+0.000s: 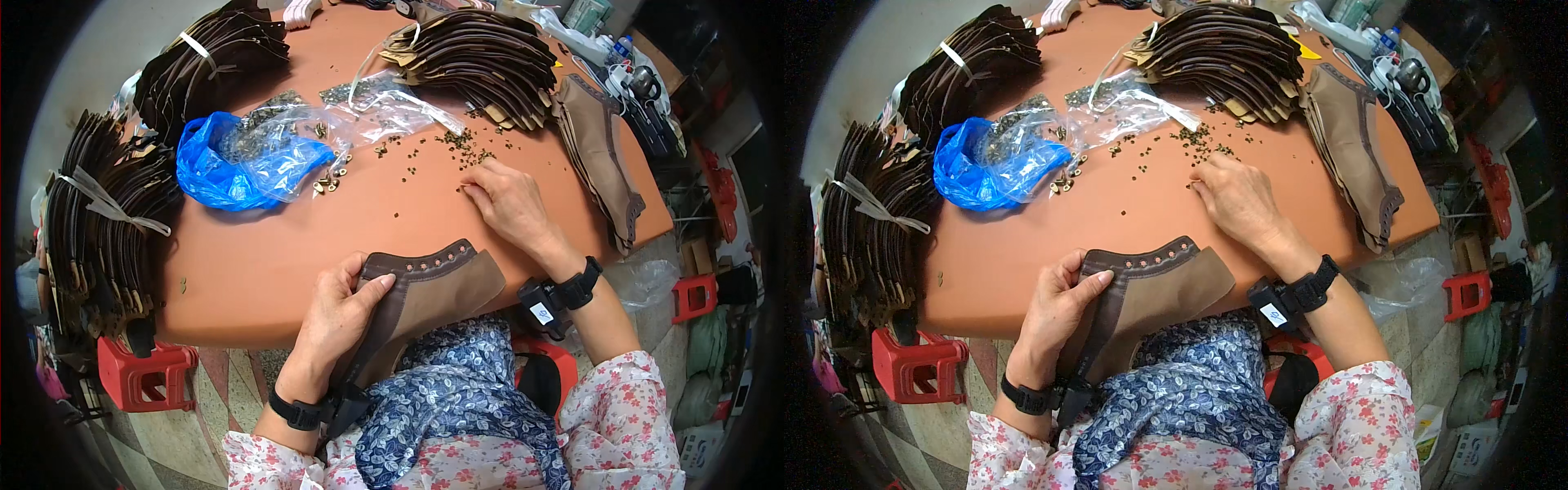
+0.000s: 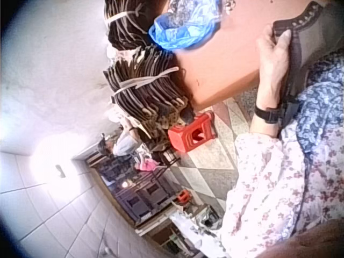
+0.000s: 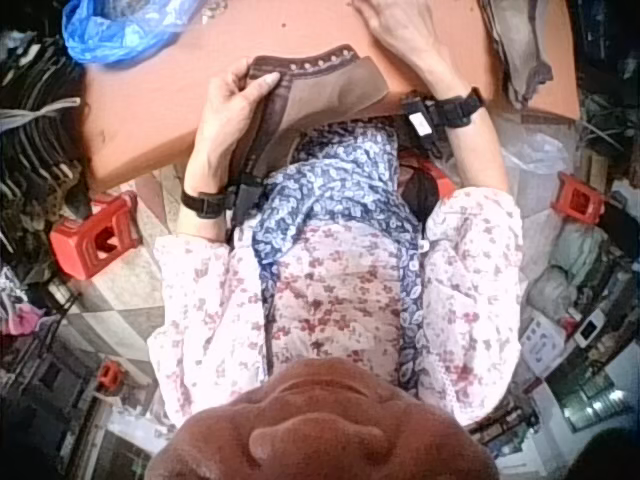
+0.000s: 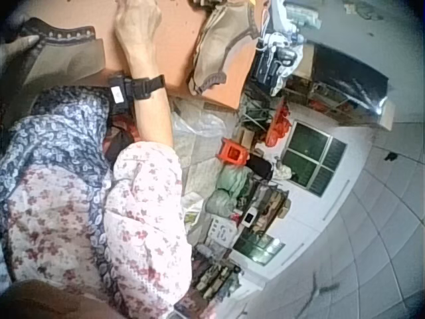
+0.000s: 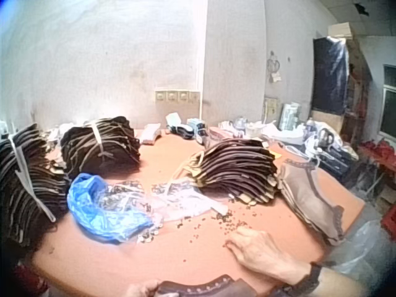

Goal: The person is manually inserting metal eyelets or studs into pre-punched holes in shoe upper components.

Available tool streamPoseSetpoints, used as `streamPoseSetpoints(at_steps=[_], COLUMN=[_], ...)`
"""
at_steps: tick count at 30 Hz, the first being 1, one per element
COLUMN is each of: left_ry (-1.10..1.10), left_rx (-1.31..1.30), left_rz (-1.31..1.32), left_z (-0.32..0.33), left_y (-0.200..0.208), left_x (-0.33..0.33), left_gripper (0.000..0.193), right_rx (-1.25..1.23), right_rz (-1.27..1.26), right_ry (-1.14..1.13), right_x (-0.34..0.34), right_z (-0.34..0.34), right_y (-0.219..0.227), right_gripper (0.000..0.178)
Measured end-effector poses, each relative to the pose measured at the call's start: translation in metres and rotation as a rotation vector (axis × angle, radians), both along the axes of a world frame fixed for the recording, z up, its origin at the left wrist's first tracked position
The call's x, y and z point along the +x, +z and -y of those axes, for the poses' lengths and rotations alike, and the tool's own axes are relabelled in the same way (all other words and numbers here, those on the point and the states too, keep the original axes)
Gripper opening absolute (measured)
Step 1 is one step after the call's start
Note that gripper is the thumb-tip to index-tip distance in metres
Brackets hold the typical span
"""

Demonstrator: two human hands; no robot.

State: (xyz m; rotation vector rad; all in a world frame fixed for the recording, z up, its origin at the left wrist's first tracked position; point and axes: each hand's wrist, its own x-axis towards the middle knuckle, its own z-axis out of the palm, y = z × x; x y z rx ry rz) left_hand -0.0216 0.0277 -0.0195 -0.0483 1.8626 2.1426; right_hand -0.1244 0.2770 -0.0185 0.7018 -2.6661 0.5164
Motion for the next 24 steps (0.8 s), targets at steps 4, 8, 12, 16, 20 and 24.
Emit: streamPoseSetpoints(at_steps=[4, 8, 12, 16, 20, 24], left_ry=[0.007, 0.004, 0.018, 0.027, 0.016, 0.018], left_rx=[-0.001, -0.001, 0.01, 0.037, 0.002, -0.001], left_rz=[-0.003, -0.008, -0.006, 0.0, -0.004, -0.029], left_z=[0.0, 0.0, -0.002, -0.004, -0.001, -0.001], left_y=[0.0, -0.004, 0.0, 0.002, -0.001, -0.004], left_x=[0.0, 0.0, 0.001, 0.001, 0.001, 0.001], left_gripper=[0.016, 0.015, 0.015, 0.016, 0.016, 0.016], right_rx=[0.016, 0.06, 0.108, 0.135, 0.109, -0.011], right_rz=[-0.015, -0.078, -0.112, -0.136, -0.124, -0.052], right_ry=[0.013, -0.005, -0.022, 0.036, 0.107, 0.084], right_x=[0.002, -0.002, -0.005, -0.009, -0.009, -0.006], right_z=[0.004, 0.01, 0.012, 0.007, 0.002, 0.0], right_y=[0.0, -0.005, -0.01, -0.014, -0.01, -0.01], right_gripper=[0.01, 0.01, 0.008, 0.006, 0.006, 0.008])
